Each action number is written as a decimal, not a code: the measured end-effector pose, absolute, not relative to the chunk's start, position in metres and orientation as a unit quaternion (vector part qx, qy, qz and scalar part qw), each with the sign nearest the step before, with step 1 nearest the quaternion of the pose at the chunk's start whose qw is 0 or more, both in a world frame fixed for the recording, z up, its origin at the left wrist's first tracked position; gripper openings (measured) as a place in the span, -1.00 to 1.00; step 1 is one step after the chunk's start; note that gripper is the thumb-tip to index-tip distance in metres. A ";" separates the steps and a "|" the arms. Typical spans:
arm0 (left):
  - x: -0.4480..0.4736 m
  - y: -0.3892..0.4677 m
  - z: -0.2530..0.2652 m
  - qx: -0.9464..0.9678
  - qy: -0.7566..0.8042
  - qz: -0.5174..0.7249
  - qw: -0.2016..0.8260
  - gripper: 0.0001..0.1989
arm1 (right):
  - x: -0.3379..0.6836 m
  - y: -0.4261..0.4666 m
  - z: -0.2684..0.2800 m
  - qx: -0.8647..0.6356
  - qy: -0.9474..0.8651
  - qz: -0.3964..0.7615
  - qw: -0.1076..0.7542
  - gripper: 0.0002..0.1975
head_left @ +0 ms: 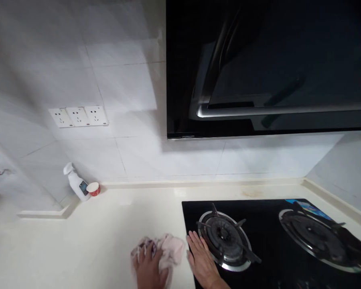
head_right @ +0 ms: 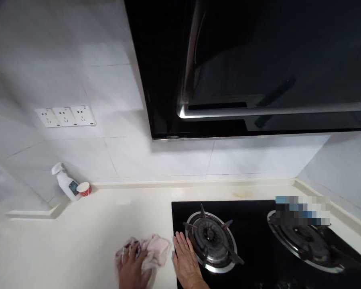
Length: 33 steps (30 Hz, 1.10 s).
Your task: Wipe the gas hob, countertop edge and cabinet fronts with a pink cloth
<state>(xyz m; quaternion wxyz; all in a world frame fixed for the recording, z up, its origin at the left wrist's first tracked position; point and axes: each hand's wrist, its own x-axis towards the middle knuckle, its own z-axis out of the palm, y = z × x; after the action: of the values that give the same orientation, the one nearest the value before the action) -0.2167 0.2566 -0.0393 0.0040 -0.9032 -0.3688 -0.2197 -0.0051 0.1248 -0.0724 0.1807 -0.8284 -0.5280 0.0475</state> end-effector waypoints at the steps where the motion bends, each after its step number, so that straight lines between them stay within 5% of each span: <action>1: -0.200 0.263 -0.031 -0.899 -0.380 -0.219 -0.014 -0.55 | -0.005 0.124 -0.072 -0.828 -0.529 0.047 0.183 -0.43; 11: -0.124 0.241 -0.010 -0.927 -0.308 -0.199 -0.078 -0.55 | -0.002 0.121 -0.084 -0.815 -0.503 0.027 0.285 -0.45; 16: -0.179 0.246 -0.030 -0.931 -0.282 -0.223 -0.066 -0.31 | -0.001 0.121 -0.078 -0.827 -0.429 0.036 0.361 -0.42; 25: -0.259 0.288 -0.071 -0.936 -0.290 -0.193 0.056 -0.44 | -0.051 0.205 0.005 -0.798 -0.560 0.155 0.160 -0.45; 33: -0.259 0.288 -0.072 -0.932 -0.274 -0.225 0.069 -0.59 | -0.069 0.141 -0.045 -0.767 -0.607 0.112 0.176 -0.52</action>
<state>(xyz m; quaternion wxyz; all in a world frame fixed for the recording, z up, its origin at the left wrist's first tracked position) -0.2587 0.2882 -0.0723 0.0685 -0.9325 -0.2738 -0.2254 -0.0686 0.1413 -0.0448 0.1758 -0.7667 -0.6072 0.1123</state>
